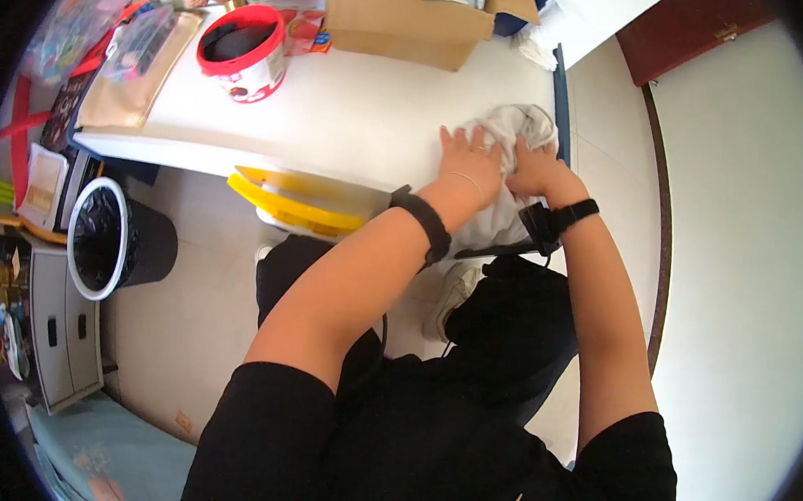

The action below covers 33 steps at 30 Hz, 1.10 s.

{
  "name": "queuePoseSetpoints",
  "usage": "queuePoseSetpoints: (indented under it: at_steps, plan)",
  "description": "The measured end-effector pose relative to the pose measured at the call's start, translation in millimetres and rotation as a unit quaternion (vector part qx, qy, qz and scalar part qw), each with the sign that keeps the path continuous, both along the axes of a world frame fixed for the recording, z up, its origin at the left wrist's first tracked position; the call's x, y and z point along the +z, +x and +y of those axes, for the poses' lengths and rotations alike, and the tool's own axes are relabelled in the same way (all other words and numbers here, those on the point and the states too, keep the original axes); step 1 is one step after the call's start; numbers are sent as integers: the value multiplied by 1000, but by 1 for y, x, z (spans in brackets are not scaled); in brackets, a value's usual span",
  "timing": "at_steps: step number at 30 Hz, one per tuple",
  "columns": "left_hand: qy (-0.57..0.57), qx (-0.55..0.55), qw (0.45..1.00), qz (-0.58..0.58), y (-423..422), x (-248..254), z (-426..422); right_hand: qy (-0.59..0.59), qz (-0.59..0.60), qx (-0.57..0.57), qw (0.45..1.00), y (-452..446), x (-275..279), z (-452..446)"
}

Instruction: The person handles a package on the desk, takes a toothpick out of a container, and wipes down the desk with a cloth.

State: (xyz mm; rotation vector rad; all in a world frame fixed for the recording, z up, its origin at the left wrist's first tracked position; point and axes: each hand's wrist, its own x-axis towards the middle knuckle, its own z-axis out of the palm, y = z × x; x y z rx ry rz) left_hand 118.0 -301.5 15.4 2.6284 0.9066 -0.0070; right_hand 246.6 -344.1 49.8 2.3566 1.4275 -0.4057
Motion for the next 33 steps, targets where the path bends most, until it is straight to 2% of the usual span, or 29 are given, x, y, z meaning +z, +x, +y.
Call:
queuePoseSetpoints:
  at_steps: [2,5,10,12,14,16,17,19,21,24,26,28,31,33]
  plan:
    - [5,13,1000,11,2,2,11,7,43,-9,999,22,-2,18]
    - [14,46,999,20,8,1,26,-62,126,-3,990,33,15,46]
    - [24,86,995,34,14,4,46,0,161,-29,987,60,-11,97]
    - [18,93,995,43,14,6,54,35,111,102,988,63,-10,121]
    - [32,105,993,38,12,1,63,51,83,103,990,59,-13,137]
    - [49,116,991,36,11,-4,70,43,31,159,986,63,-18,158]
    - [45,122,991,17,11,-5,75,6,49,119,992,61,-11,169]
    - [43,136,990,1,12,-11,83,2,65,112,992,50,8,172]
    - [59,153,986,-40,18,-17,85,7,35,116,993,53,-3,185]
    - [60,154,986,-38,23,-19,86,17,11,101,995,56,-15,186]
    - [117,186,973,-71,17,-26,85,58,9,148,987,64,-27,177]
    - [106,134,985,-40,14,-25,81,26,-7,141,990,56,-24,169]
    - [108,117,986,-51,3,-29,74,42,9,154,987,52,-32,154]
    - [105,102,987,-63,-4,-27,69,31,-37,157,986,41,-33,141]
